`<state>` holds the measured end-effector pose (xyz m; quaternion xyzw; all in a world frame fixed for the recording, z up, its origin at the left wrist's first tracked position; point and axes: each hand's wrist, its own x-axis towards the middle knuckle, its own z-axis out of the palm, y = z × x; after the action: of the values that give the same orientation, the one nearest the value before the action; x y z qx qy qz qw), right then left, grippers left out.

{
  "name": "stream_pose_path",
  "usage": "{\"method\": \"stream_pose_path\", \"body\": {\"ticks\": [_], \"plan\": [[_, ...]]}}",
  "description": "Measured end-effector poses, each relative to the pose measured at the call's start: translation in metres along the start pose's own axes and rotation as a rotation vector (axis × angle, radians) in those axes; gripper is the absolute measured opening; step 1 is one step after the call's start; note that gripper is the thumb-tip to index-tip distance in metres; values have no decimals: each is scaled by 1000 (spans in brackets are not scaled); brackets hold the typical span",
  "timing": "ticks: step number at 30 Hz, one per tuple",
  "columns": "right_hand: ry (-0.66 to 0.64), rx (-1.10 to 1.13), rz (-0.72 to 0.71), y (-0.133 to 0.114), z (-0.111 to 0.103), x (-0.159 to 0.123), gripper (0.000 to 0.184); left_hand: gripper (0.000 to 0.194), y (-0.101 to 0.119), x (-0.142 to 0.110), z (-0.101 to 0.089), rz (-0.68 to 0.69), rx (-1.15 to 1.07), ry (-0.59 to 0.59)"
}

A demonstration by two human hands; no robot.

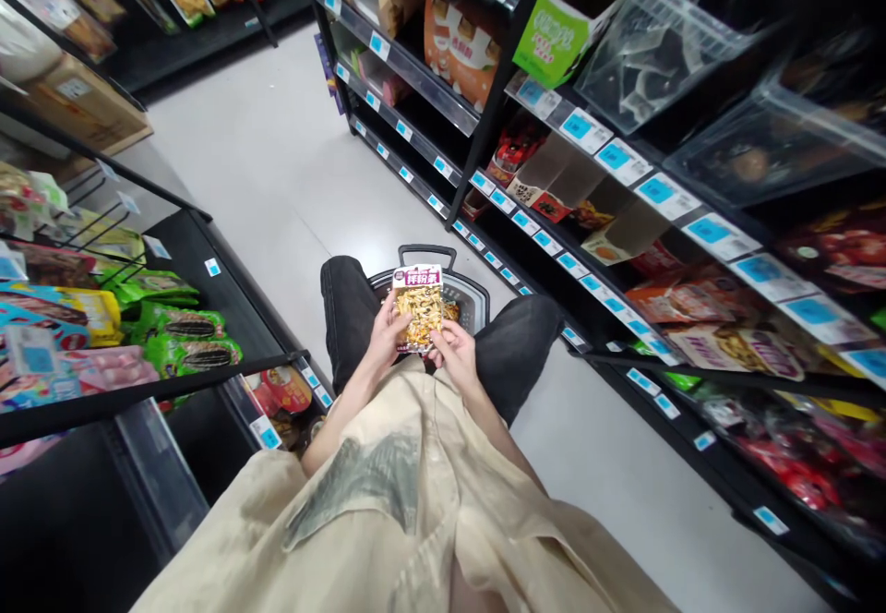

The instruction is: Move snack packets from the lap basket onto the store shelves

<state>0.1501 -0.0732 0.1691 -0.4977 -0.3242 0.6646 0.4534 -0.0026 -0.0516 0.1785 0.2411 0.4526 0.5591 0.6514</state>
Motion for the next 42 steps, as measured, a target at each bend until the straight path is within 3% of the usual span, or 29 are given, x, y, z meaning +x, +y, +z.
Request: {"method": "stream_pose_path", "body": {"ticks": [9, 12, 16, 19, 26, 34, 42], "plan": [[11, 116, -8, -34, 8, -13, 39, 75, 39, -11, 29, 128, 117, 4], [28, 106, -32, -45, 9, -19, 34, 60, 45, -14, 30, 191, 157, 46], [49, 49, -77, -53, 6, -27, 43, 33, 59, -18, 29, 269, 234, 68], [59, -2, -141, -57, 3, -31, 41, 25, 71, -21, 29, 302, 264, 47], [75, -131, -259, -59, -1, -37, 38, 28, 83, -27, 34, 342, 315, 36], [145, -188, -337, -57, -3, -38, 36, 55, 87, -36, 40, 252, 400, -27], [159, -249, -376, -62, -1, -41, 35, 49, 89, -37, 43, 298, 479, -1]]}}
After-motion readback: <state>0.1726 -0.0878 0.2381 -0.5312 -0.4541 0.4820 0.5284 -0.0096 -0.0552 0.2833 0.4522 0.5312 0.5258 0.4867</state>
